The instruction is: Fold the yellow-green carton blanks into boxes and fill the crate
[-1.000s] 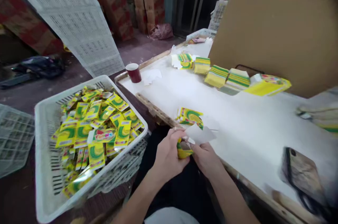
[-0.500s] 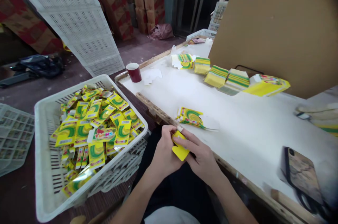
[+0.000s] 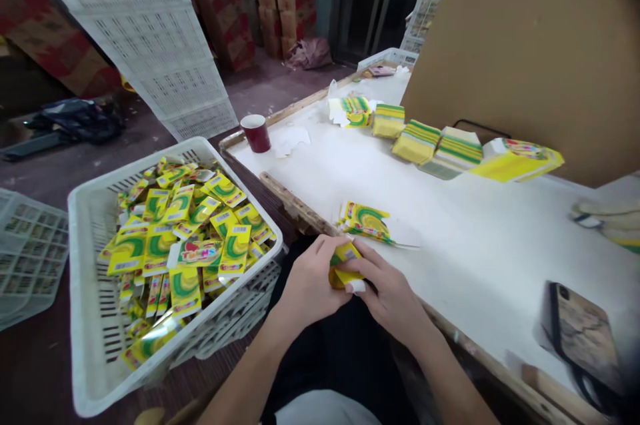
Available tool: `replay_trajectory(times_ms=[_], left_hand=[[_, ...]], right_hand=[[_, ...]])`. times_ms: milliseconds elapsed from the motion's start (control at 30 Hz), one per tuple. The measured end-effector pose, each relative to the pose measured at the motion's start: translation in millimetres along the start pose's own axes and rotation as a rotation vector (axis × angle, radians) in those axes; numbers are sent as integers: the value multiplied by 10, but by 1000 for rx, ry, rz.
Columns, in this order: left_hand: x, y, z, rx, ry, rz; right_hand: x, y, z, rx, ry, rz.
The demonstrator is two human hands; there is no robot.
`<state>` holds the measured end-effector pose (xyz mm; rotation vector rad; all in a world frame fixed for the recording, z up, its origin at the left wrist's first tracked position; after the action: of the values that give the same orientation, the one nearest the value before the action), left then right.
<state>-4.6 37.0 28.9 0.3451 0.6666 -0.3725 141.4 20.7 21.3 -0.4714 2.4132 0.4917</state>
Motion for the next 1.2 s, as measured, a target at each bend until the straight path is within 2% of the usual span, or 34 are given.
replay_trajectory(times_ms=[167, 233, 367, 433, 600, 733, 900, 1000, 1100, 1200], left_hand=[[36, -28, -21, -17, -16, -20], [65, -28, -14, -9, -1, -24], [114, -45, -9, 2, 21, -28], [117, -70, -21, -10, 15, -12], [98, -118, -30, -59, -83, 22], [106, -111, 4, -114, -144, -7], [110, -99, 35, -108, -138, -39], [103, -87, 20, -77, -89, -23], [98, -70, 3, -36, -43, 2], [108, -52, -9, -44, -53, -19]], right_hand=[[-95, 21, -28, -56, 120, -155], [-74, 25, -31, -27, 147, -125], [66, 3, -29, 45, 198, 23], [128, -13, -32, 49, 216, 42], [101, -23, -40, 25, 177, -31], [-19, -22, -40, 4, 185, -56], [-68, -36, -29, -7, 230, -111], [-29, -46, -14, -14, 189, -96], [26, -58, 18, 0, 55, -55], [54, -64, 49, 15, -35, -44]])
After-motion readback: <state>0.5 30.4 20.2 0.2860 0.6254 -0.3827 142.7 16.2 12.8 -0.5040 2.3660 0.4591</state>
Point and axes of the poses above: each hand's wrist, its own y-axis towards the middle knuckle, its own x-axis out of the palm, z = x × y, the point moved 3 cm from there along y, towards the middle knuckle, and after that the axes turned 4 degrees about -z, right-handed, at the moved point
